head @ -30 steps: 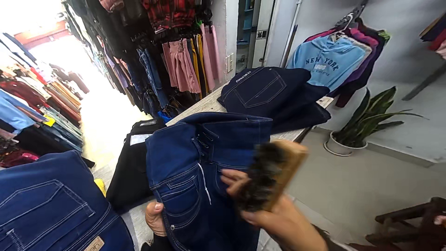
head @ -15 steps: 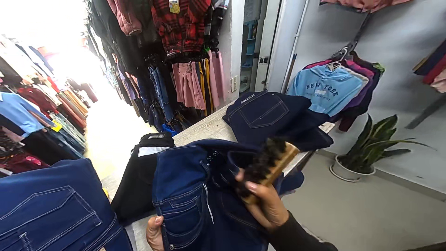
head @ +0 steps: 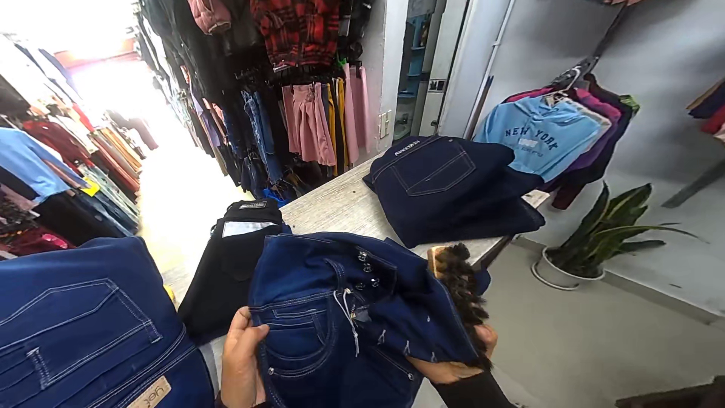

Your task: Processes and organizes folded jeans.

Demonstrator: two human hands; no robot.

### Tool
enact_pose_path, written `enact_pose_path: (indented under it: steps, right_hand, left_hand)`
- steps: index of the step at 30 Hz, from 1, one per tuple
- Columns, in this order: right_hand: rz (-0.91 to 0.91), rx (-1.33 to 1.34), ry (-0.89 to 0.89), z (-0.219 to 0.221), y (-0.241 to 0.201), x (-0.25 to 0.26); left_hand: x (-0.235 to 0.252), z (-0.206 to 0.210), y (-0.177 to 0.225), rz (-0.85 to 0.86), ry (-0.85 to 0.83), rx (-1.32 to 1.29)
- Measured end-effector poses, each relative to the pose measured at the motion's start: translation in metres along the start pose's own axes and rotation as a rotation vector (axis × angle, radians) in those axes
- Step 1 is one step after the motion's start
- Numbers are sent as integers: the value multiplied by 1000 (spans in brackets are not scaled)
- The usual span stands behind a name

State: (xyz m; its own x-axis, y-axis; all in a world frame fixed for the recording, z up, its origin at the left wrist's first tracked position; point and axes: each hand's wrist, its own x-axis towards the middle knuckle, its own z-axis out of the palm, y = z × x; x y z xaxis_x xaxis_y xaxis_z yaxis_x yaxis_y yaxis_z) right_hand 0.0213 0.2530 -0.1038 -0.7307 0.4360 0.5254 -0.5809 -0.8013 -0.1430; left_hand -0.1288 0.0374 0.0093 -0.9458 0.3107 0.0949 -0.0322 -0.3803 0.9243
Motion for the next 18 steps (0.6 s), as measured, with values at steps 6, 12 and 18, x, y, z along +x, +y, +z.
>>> enact_pose_path:
  steps: [6,12,18]
  right_hand:
    - [71,-40,-91,-11,-2,-6]
    - [102,-115,-162,-5,-2,-10]
    - [45,-757,-25,25,-40,4]
  left_hand:
    - [0,21,31,935,-147,1250]
    - [43,110,10,782,-779,1416]
    - [66,108,4,347,-943,1548]
